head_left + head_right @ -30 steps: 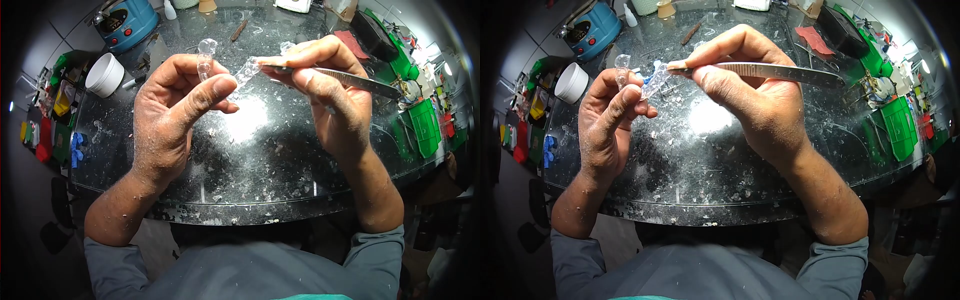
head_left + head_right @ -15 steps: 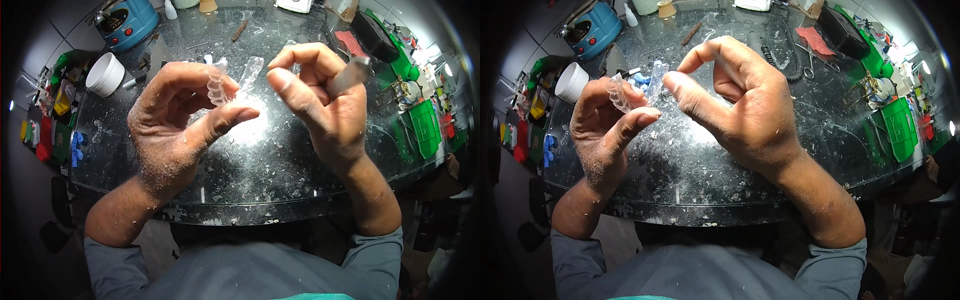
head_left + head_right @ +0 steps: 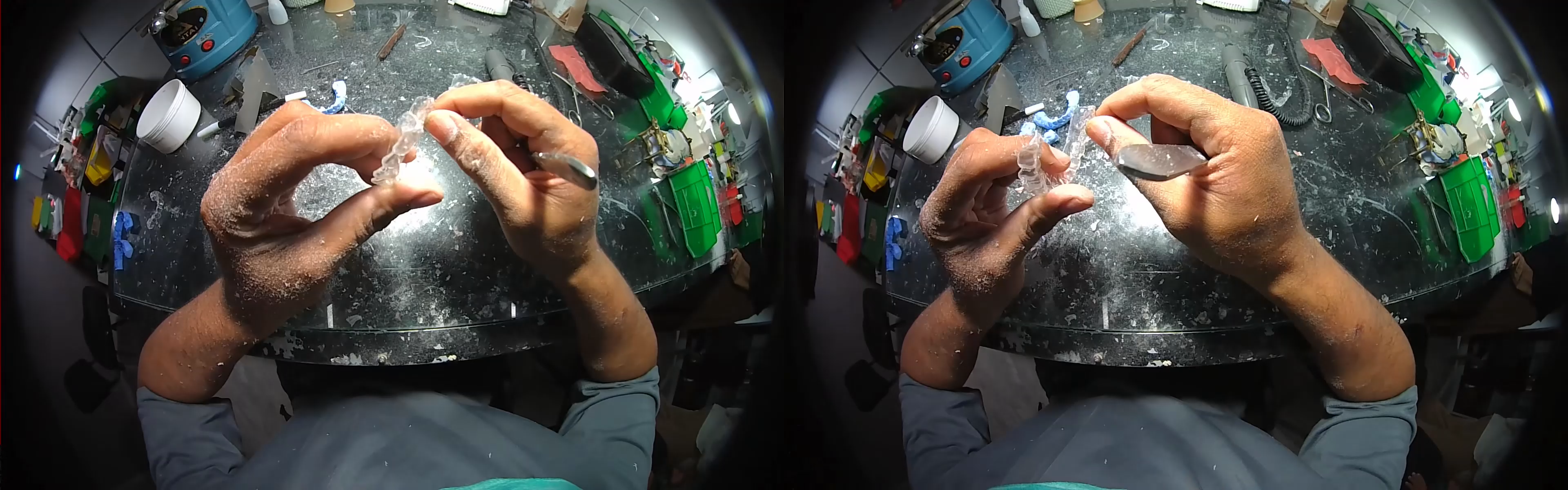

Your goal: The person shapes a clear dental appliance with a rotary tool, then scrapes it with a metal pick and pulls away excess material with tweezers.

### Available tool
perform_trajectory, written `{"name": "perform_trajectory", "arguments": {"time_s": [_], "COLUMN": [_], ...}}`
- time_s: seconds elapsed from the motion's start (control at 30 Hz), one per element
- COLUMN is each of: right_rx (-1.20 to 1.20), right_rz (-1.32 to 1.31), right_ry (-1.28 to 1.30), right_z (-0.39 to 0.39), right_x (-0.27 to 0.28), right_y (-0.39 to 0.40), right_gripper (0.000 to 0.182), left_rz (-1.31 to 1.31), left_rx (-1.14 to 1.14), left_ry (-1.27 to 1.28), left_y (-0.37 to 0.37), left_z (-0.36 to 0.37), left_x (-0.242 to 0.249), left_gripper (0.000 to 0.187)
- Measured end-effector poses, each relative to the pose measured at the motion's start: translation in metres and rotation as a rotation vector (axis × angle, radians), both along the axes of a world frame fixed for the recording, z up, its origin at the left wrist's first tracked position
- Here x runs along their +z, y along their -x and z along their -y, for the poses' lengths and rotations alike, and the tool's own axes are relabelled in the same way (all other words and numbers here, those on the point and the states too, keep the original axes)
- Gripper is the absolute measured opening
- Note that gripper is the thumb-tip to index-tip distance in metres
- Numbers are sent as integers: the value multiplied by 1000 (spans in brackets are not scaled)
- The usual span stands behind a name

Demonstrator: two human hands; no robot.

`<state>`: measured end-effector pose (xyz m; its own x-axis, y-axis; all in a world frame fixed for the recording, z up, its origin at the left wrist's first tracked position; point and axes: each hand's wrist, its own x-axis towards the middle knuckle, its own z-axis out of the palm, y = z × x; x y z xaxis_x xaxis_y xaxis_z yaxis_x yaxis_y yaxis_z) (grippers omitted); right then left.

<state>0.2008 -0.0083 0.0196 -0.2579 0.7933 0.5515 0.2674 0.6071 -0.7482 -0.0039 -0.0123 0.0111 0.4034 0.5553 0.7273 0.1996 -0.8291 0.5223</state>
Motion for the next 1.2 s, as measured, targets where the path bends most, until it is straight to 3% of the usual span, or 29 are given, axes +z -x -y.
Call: {"name": "perform_trajectory", "arguments": {"time_s": [0.37, 0.9, 1.0, 1.07, 1.2], "right_rx": [14, 63, 84, 93, 1], "right_rz": [-38, -11, -45, -114, -108], "right_ry": [-36, -46, 55, 98, 60], "right_z": [1, 2, 3, 2, -10], "right_x": [-1, 2, 0, 5, 8], "right_y": [0, -3, -4, -4, -13], "right_gripper": [9, 9, 8, 8, 16], "left_rz": [190, 94, 102, 267, 351], "left_rx": [-44, 4, -3, 25, -59], "left_ry": [246, 193, 280, 675, 729], "left_y": [-7, -5, -7, -11, -1], "left_z": [5, 5, 7, 10, -12], "left_x": [0, 2, 6, 15, -2], "left_gripper": [30, 31, 24, 20, 28]}}
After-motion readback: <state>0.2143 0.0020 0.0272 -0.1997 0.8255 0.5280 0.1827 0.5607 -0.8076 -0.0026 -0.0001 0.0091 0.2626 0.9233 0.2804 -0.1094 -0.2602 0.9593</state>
